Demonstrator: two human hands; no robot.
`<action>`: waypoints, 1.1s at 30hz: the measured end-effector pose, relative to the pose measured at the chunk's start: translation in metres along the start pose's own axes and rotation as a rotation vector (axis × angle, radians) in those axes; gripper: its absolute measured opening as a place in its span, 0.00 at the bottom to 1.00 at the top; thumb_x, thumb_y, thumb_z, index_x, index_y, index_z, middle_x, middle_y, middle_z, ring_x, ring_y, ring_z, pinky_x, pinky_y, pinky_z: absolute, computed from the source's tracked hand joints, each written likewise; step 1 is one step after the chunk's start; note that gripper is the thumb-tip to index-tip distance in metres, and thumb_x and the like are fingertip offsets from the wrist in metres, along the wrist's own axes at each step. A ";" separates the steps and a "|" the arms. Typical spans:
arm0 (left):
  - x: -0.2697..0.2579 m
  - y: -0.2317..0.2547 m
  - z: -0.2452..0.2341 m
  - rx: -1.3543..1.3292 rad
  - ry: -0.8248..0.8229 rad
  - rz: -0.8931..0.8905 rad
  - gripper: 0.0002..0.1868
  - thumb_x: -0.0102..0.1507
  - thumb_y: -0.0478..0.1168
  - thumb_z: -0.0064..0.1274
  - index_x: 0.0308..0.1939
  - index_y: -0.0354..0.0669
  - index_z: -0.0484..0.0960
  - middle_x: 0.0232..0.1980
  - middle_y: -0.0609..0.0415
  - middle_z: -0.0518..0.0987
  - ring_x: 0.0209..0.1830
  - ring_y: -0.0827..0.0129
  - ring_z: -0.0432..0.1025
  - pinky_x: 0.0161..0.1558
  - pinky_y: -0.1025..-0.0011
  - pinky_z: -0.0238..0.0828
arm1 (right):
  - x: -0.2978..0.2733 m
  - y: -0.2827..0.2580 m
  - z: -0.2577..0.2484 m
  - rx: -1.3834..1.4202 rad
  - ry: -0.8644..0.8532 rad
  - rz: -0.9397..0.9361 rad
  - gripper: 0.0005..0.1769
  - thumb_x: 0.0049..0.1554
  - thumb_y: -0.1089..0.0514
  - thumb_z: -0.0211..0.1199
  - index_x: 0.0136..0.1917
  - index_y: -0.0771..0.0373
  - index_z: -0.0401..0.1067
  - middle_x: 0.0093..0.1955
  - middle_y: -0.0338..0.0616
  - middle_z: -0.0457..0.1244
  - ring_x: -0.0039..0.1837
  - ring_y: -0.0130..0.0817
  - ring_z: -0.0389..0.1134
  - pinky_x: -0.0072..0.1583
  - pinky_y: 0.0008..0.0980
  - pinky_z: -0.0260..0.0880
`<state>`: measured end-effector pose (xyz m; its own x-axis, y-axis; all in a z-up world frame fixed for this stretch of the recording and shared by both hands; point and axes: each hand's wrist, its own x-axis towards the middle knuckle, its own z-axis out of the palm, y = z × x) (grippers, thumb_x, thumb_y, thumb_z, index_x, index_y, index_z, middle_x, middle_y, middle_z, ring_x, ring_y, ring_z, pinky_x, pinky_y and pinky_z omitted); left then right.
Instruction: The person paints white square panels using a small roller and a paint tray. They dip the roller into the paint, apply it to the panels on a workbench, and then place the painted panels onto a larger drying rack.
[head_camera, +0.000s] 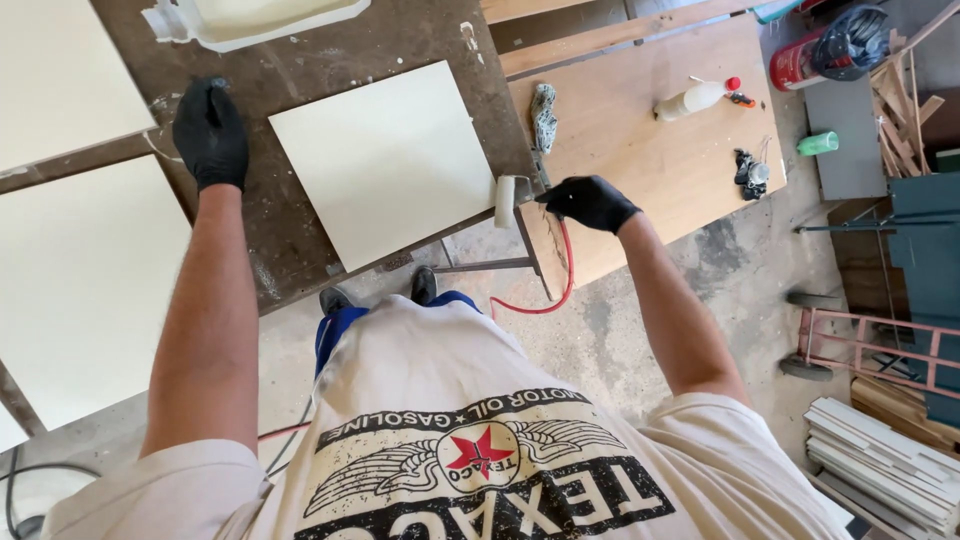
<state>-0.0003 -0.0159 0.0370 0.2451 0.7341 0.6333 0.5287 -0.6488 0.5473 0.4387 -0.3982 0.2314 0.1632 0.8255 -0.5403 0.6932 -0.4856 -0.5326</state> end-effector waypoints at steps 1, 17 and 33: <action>0.001 0.002 0.000 -0.001 0.001 0.001 0.17 0.78 0.41 0.44 0.51 0.37 0.88 0.47 0.43 0.87 0.45 0.50 0.80 0.49 0.58 0.76 | -0.010 0.014 0.016 0.000 0.002 0.000 0.14 0.61 0.57 0.65 0.59 0.45 0.81 0.55 0.31 0.73 0.54 0.23 0.73 0.63 0.27 0.73; -0.003 -0.007 0.004 0.003 -0.045 -0.054 0.16 0.76 0.41 0.44 0.51 0.38 0.87 0.48 0.44 0.86 0.46 0.50 0.79 0.50 0.57 0.74 | 0.090 -0.026 0.135 -0.112 0.658 -0.140 0.17 0.64 0.55 0.59 0.65 0.51 0.76 0.56 0.46 0.73 0.51 0.46 0.75 0.52 0.41 0.77; -0.004 -0.009 0.007 0.003 -0.085 -0.093 0.19 0.77 0.45 0.41 0.51 0.40 0.87 0.49 0.46 0.86 0.46 0.50 0.79 0.50 0.57 0.74 | 0.165 -0.067 0.100 0.086 0.540 0.057 0.22 0.64 0.45 0.54 0.69 0.50 0.72 0.69 0.43 0.66 0.70 0.44 0.67 0.69 0.38 0.66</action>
<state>-0.0004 -0.0114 0.0257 0.2627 0.8054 0.5314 0.5548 -0.5767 0.5997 0.3491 -0.2581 0.1127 0.5515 0.8165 -0.1708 0.6163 -0.5369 -0.5761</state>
